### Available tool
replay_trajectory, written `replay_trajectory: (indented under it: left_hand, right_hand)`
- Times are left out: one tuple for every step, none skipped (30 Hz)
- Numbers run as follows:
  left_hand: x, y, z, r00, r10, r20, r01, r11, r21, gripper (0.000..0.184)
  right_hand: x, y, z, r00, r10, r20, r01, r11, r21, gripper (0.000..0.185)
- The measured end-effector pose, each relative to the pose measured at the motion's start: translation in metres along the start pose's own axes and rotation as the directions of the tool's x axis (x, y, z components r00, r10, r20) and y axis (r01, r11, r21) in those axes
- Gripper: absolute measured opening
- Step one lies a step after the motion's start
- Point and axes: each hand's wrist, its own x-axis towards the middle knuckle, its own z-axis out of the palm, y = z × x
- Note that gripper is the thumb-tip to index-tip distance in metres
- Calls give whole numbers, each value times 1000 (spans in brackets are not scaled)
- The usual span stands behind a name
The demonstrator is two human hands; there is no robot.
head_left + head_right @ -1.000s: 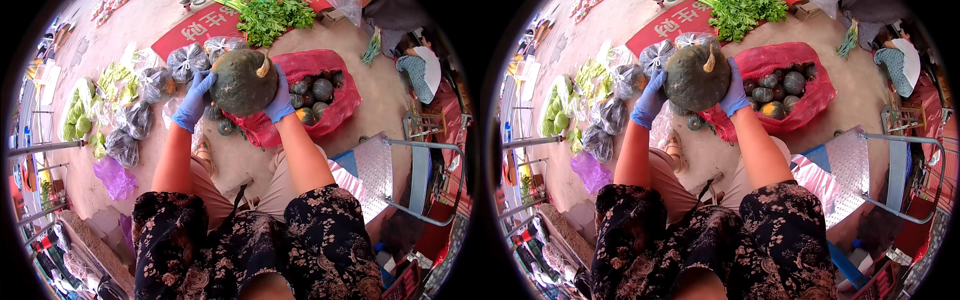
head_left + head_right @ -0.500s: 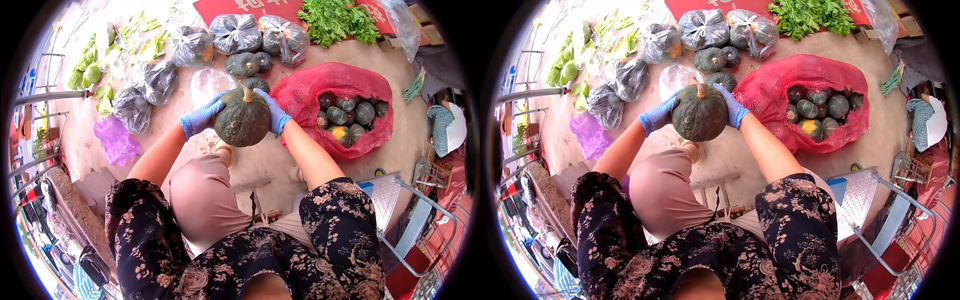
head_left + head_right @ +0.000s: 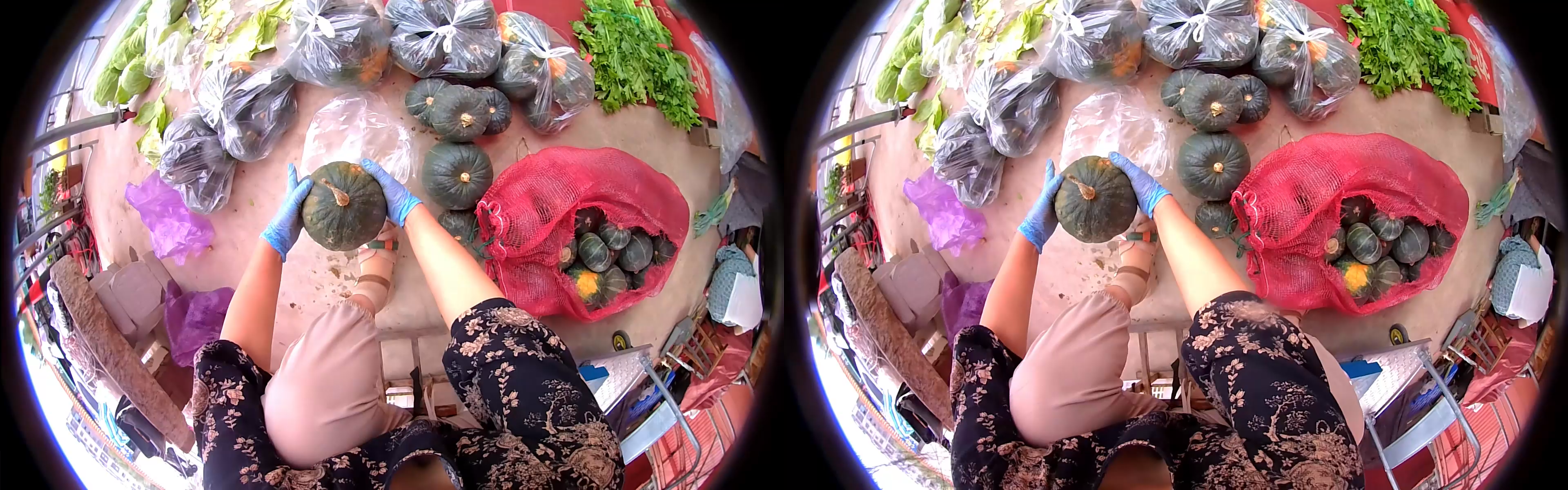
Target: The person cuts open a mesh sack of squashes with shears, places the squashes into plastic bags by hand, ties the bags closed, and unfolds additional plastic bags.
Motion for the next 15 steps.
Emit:
replay_trajectory:
  left_hand:
    - [7,-3,-5,999,-13,-51,14,999,29,82]
    - [15,-8,-8,998,-49,-27,49,998,24,98]
    - [21,-12,-8,996,-61,-61,64,997,41,98]
    - [28,-17,-6,993,-76,-91,81,995,54,99]
    - [33,-22,-3,989,-89,-116,97,993,66,99]
    - [38,-25,-2,986,-118,-121,126,990,67,100]
    - [42,-28,-2,983,-115,-140,124,991,57,100]
    - [46,-30,-4,981,-110,-161,119,992,50,99]
    - [46,-30,-4,977,-104,-185,114,993,44,99]
    - [44,-30,-5,979,-86,-185,102,992,78,95]
    - [43,-29,-5,981,-66,-183,88,990,114,91]
    - [43,-26,-5,983,-41,-179,69,986,150,88]
    - [45,-28,-10,990,-3,-140,29,982,184,83]
    - [47,-35,-16,994,30,-101,-7,977,215,79]
    - [48,-39,-20,996,62,-59,-45,968,245,75]
  right_hand:
    - [10,4,-3,1000,26,-11,-26,999,34,55]
    - [17,7,-11,999,41,-14,-40,997,58,55]
    - [31,15,-23,998,-3,-65,4,1000,27,60]
    - [46,26,-42,992,-49,-120,48,999,-9,66]
    - [56,35,-59,980,-100,-174,92,994,-52,72]
    - [59,39,-63,939,-190,-288,143,974,-177,75]
    - [62,43,-66,895,-265,-359,174,948,-266,72]
    - [66,47,-68,842,-344,-414,199,914,-355,68]
    - [65,48,-62,782,-424,-457,214,871,-442,65]
    - [60,47,-58,776,-442,-451,99,790,-605,60]
    - [54,42,-56,770,-462,-440,-19,672,-740,56]
    - [47,30,-49,766,-485,-422,-133,522,-842,51]
    - [42,20,-44,787,-512,-345,-152,382,-912,48]
    - [36,12,-38,809,-523,-268,-168,232,-958,44]
    - [32,4,-31,831,-522,-191,-176,78,-981,41]
